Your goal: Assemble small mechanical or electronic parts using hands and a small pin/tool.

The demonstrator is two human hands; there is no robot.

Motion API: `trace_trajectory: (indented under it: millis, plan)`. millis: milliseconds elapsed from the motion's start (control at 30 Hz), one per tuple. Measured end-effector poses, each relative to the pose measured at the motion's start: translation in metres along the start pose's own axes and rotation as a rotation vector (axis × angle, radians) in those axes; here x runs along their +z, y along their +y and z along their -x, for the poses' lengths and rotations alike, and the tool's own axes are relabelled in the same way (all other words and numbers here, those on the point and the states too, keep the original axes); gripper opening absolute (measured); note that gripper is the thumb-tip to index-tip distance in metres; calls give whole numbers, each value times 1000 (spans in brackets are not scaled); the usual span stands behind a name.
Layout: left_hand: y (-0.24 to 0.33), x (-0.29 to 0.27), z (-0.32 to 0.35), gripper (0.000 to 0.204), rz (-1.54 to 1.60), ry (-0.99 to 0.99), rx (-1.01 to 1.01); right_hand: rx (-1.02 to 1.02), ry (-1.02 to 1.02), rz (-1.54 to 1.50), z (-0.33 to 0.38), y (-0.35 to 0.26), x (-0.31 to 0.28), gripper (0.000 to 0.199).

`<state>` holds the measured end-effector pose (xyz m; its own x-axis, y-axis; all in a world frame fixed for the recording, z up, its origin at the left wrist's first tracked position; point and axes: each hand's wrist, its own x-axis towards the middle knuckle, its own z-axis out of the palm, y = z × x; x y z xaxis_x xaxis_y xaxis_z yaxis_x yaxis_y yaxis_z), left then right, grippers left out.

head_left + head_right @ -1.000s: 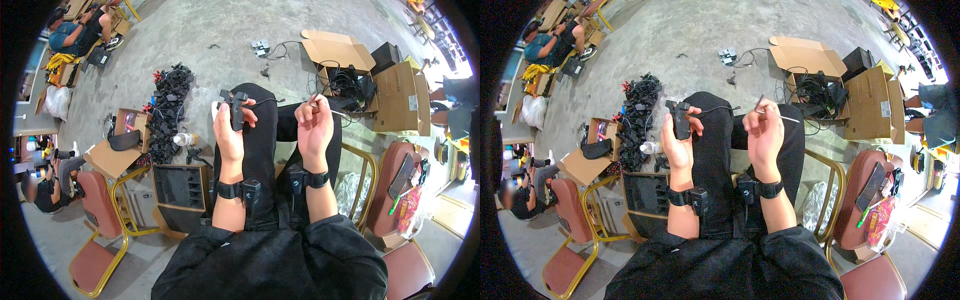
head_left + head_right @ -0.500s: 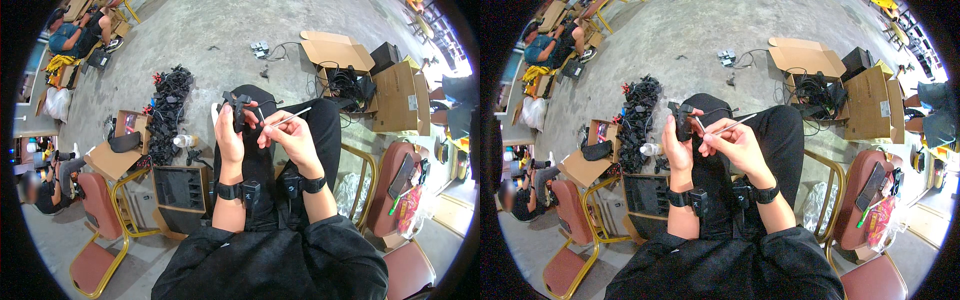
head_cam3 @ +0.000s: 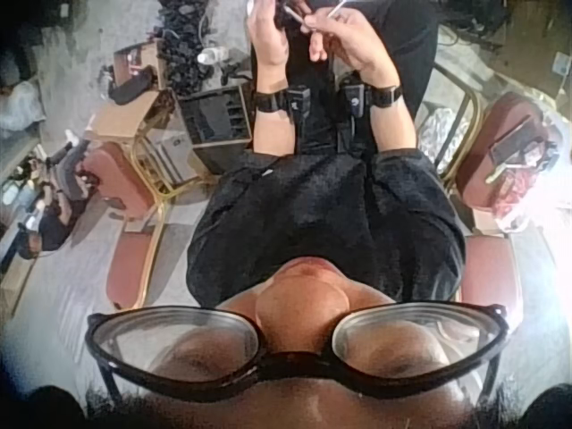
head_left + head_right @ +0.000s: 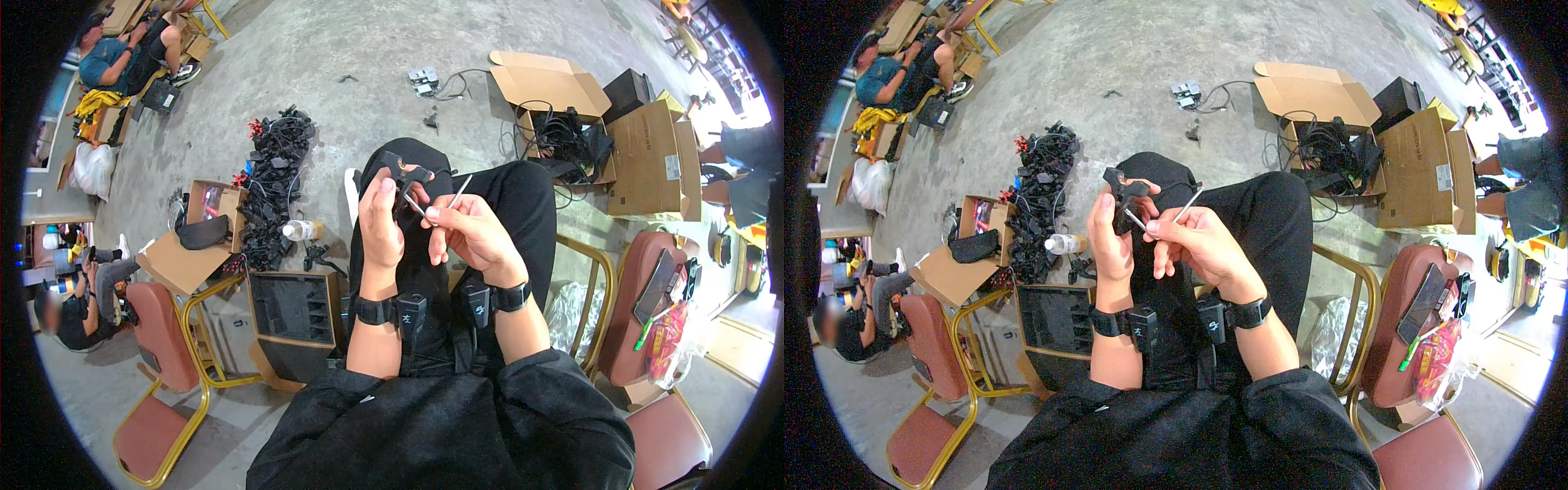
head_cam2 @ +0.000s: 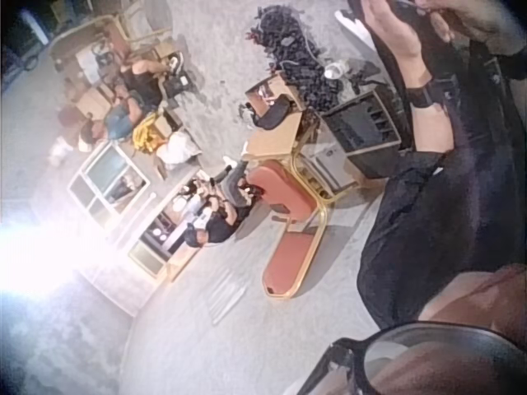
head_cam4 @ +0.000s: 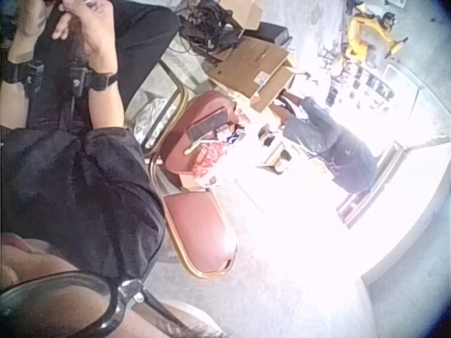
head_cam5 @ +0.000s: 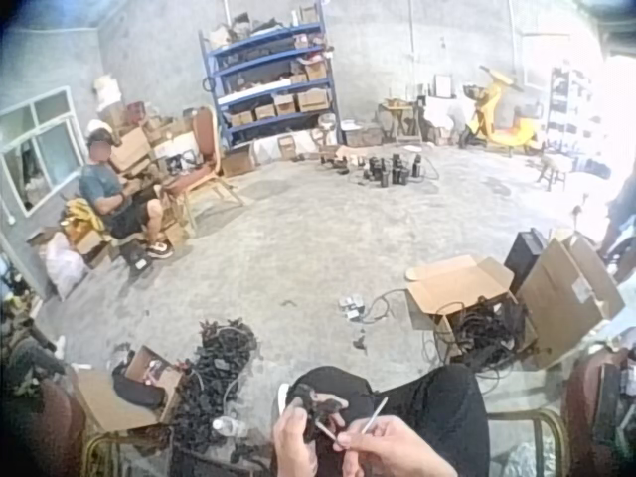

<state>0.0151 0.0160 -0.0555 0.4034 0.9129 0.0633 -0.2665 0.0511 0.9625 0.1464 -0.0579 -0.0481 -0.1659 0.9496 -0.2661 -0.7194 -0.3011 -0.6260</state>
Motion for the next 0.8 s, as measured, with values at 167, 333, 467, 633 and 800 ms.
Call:
trace_trajectory:
  millis: [167, 333, 467, 633, 800]
  plan:
    - [3, -1, 3, 40, 9, -61, 1, 41, 13, -63, 0, 0, 1, 21]
    - [10, 6, 8, 28, -46, -59, 7, 66, 40, -95, 2, -2, -2, 21]
    - [4, 3, 6, 29, -103, -40, 63, 4, 42, -40, 6, -7, 5, 16]
    - [4, 2, 5, 31, -35, 4, 39, -92, -14, -2, 11, -10, 12, 22]
    - [1, -1, 5, 32, 43, 27, 34, -194, -4, 93, 9, -4, 16, 23]
